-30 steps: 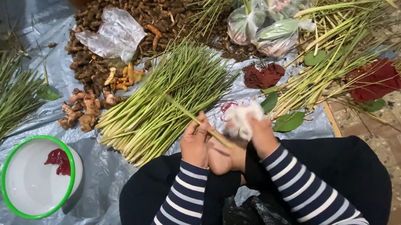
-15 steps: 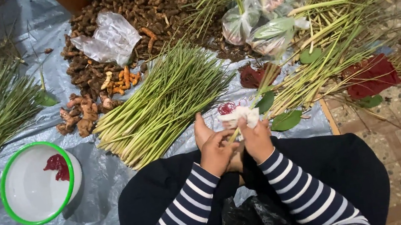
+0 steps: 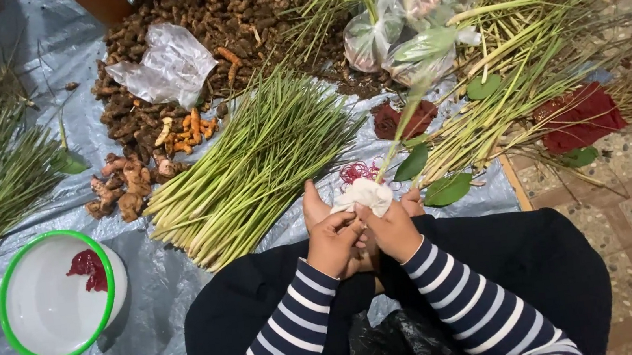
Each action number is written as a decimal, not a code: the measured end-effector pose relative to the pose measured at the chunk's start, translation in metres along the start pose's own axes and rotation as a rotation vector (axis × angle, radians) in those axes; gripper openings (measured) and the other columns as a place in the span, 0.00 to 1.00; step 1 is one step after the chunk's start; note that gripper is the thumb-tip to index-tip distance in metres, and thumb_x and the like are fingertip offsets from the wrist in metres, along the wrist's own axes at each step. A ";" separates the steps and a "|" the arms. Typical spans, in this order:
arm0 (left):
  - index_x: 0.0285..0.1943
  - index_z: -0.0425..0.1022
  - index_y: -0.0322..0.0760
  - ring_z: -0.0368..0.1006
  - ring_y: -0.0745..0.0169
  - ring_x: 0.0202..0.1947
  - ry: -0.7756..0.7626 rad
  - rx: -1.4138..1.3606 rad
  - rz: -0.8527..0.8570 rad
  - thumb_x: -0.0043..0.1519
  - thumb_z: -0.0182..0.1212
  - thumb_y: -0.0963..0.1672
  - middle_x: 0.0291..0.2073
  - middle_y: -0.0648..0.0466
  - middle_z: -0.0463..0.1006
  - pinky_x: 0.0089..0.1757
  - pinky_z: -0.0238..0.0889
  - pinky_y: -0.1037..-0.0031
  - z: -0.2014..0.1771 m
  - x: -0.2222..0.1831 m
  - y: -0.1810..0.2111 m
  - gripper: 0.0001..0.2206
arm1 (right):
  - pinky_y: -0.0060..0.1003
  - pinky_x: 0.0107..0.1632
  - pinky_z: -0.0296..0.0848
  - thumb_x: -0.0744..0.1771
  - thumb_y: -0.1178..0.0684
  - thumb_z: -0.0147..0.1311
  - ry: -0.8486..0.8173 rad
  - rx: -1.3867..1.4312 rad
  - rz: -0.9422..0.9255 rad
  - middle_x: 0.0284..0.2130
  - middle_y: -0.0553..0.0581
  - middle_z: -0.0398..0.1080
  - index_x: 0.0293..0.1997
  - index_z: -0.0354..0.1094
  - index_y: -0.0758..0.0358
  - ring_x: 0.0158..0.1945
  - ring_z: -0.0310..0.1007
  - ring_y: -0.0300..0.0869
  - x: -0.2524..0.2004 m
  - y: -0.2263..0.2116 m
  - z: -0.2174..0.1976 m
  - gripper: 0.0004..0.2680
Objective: Cleaning individual lemongrass stalks by wiping them with a cloth and sorting them into a pile.
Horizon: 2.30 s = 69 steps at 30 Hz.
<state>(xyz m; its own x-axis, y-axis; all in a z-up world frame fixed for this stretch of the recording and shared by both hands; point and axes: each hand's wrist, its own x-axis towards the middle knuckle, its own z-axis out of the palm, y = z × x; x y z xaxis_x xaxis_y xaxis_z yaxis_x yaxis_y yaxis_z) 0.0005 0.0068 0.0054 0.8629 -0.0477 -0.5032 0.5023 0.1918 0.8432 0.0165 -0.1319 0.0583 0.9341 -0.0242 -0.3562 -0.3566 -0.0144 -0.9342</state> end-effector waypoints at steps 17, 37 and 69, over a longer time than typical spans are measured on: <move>0.57 0.74 0.21 0.78 0.61 0.19 -0.334 0.184 -0.166 0.62 0.63 0.38 0.21 0.39 0.80 0.24 0.76 0.79 -0.007 -0.009 0.008 0.16 | 0.27 0.39 0.80 0.70 0.50 0.56 0.657 0.594 -0.124 0.44 0.47 0.75 0.56 0.68 0.54 0.38 0.77 0.37 0.045 -0.050 -0.100 0.09; 0.50 0.78 0.27 0.74 0.72 0.29 -0.230 -0.067 0.228 0.65 0.59 0.38 0.38 0.41 0.85 0.32 0.71 0.83 -0.044 0.014 0.017 0.08 | 0.41 0.53 0.77 0.71 0.46 0.43 0.475 0.688 -0.170 0.48 0.56 0.69 0.63 0.64 0.62 0.46 0.74 0.42 0.025 -0.051 -0.101 0.15; 0.51 0.82 0.32 0.72 0.65 0.25 0.099 0.265 0.903 0.63 0.62 0.39 0.28 0.50 0.80 0.30 0.67 0.76 -0.026 -0.026 0.079 0.09 | 0.53 0.50 0.71 0.68 0.55 0.55 0.365 -0.761 -0.726 0.46 0.65 0.75 0.59 0.72 0.59 0.48 0.74 0.63 -0.025 -0.103 -0.121 0.13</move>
<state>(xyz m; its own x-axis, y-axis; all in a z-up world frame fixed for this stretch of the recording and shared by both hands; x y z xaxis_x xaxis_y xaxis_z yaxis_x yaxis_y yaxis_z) 0.0159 0.0484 0.0799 0.9290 0.0956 0.3576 -0.3466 -0.1142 0.9310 0.0275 -0.2509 0.1667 0.9089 -0.0518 0.4137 0.2378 -0.7506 -0.6164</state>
